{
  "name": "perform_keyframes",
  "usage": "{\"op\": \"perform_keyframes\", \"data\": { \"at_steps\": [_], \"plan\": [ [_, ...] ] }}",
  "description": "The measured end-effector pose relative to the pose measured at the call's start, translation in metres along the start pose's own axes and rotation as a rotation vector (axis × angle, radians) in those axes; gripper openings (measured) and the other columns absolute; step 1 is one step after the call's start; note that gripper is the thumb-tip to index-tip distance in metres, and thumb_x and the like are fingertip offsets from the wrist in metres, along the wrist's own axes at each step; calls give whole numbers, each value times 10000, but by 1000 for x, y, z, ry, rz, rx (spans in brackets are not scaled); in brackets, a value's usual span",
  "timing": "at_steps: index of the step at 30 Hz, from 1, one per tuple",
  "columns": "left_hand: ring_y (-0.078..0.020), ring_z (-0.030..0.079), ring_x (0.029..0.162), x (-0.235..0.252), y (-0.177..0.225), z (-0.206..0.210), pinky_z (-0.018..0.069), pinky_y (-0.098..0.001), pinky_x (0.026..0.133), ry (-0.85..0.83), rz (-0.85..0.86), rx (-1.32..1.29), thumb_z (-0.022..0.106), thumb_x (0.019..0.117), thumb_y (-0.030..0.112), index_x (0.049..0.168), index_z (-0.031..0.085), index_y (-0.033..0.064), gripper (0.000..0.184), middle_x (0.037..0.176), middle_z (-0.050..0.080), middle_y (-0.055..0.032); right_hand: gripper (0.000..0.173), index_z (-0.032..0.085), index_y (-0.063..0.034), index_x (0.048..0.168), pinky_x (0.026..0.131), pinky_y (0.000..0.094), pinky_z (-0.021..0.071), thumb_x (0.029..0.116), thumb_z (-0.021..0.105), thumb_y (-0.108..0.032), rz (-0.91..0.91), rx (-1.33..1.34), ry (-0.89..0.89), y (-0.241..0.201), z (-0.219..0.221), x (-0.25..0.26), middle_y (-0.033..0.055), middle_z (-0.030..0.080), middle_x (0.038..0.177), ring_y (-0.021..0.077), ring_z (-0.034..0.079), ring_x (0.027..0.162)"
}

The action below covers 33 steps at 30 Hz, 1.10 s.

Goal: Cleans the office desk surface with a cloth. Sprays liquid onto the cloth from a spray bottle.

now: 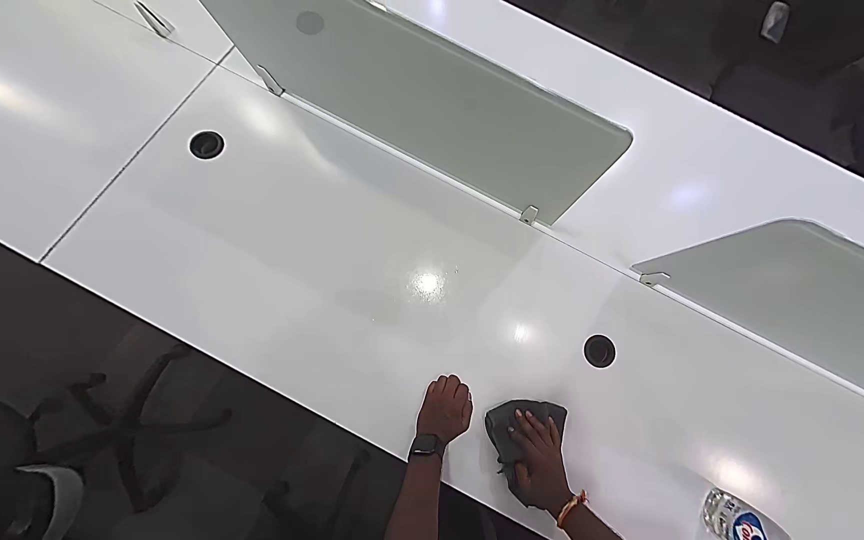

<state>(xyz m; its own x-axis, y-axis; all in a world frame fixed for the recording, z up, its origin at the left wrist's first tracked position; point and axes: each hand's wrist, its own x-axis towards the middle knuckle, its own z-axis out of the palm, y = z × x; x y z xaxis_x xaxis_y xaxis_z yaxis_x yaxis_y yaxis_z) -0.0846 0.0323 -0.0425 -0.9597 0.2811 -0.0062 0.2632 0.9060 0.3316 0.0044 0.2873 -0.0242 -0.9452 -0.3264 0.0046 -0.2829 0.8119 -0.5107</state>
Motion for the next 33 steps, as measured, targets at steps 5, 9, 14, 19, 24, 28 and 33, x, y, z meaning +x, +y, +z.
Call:
{"op": "perform_keyframes", "data": {
  "at_steps": [5, 9, 14, 19, 24, 28, 33],
  "plan": [
    [-296, 672, 885, 0, -1, 2, 550, -444, 732, 8, 10, 17, 454, 952, 327, 835, 690, 110, 341, 893, 674, -100, 393, 745, -260, 1136, 1182, 615, 242, 834, 501, -320, 38, 18, 43, 7, 0, 35, -31, 586, 1481, 209, 462, 1438],
    [-291, 670, 876, -1, -1, 3, 547, -439, 730, 9, 1, 25, 454, 950, 329, 829, 689, 116, 340, 883, 673, -92, 406, 761, -235, 1130, 1180, 626, 251, 821, 506, -296, 71, 14, 118, 18, 0, 102, -12, 604, 1464, 242, 481, 1426],
    [-292, 672, 895, -2, -1, 4, 547, -446, 749, 0, -9, 25, 444, 953, 343, 836, 697, 118, 358, 901, 682, -92, 424, 748, -219, 1184, 1192, 638, 234, 832, 517, -270, 84, 4, 158, 38, -8, 207, -7, 590, 1482, 272, 464, 1442],
    [-305, 677, 902, -2, -2, 4, 551, -455, 763, 12, -18, 19, 438, 948, 349, 852, 716, 109, 380, 926, 696, -106, 381, 741, -226, 1191, 1223, 600, 221, 848, 576, -228, -6, 40, 41, 69, -27, 300, -48, 570, 1492, 209, 420, 1467],
    [-314, 666, 903, -2, -2, 5, 542, -459, 769, 35, -17, 21, 426, 956, 353, 860, 708, 101, 389, 928, 686, -118, 441, 705, -177, 1265, 1217, 658, 191, 833, 637, -119, 29, -49, -18, 132, -87, 349, 7, 538, 1523, 247, 409, 1477],
    [-316, 666, 915, -3, -3, 7, 542, -458, 775, 53, -16, 37, 421, 955, 352, 861, 704, 100, 391, 936, 687, -122, 487, 684, -198, 1304, 1217, 650, 190, 833, 586, -124, 226, -114, 83, 182, -120, 322, -10, 509, 1557, 244, 382, 1499],
    [-328, 664, 929, -2, -3, 6, 540, -470, 790, 33, -15, 43, 428, 956, 356, 861, 701, 89, 394, 944, 683, -131, 409, 699, -129, 1290, 1241, 651, 165, 896, 587, -137, 279, -110, 39, 133, -96, 203, 77, 503, 1553, 296, 340, 1518]
  ]
}}
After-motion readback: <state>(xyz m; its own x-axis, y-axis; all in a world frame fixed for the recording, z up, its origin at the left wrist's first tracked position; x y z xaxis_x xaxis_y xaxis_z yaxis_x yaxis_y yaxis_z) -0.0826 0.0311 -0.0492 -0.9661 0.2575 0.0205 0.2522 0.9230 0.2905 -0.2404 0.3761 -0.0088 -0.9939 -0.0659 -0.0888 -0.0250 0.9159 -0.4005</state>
